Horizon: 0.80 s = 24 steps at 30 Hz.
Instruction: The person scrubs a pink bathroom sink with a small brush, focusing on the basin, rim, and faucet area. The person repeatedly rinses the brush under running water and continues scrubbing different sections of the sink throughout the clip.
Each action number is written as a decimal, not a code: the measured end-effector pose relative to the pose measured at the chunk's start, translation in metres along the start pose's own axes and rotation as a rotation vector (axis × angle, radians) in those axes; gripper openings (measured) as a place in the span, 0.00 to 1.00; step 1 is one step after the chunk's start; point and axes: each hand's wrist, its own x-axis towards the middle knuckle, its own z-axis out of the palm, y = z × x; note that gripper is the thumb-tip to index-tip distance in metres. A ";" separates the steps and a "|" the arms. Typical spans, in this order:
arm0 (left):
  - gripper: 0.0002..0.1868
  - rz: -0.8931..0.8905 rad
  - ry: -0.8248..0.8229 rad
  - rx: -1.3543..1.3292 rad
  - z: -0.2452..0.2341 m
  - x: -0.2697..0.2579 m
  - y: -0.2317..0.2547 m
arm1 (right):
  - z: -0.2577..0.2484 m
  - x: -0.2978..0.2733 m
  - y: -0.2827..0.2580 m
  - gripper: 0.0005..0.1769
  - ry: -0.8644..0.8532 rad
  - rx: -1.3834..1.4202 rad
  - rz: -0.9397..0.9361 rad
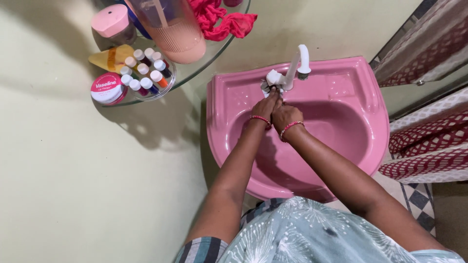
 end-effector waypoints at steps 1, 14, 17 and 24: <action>0.22 0.002 -0.019 0.009 0.000 0.001 0.000 | 0.000 0.001 0.002 0.41 -0.002 -0.026 -0.019; 0.22 -0.004 -0.032 0.152 0.004 0.004 0.005 | 0.011 0.003 0.010 0.30 0.046 0.018 -0.009; 0.25 -0.023 -0.088 0.204 -0.003 -0.002 0.012 | 0.012 0.005 0.012 0.25 0.051 0.042 -0.007; 0.26 -0.016 0.022 0.073 -0.001 0.008 0.002 | 0.018 0.007 0.001 0.22 0.114 0.104 0.064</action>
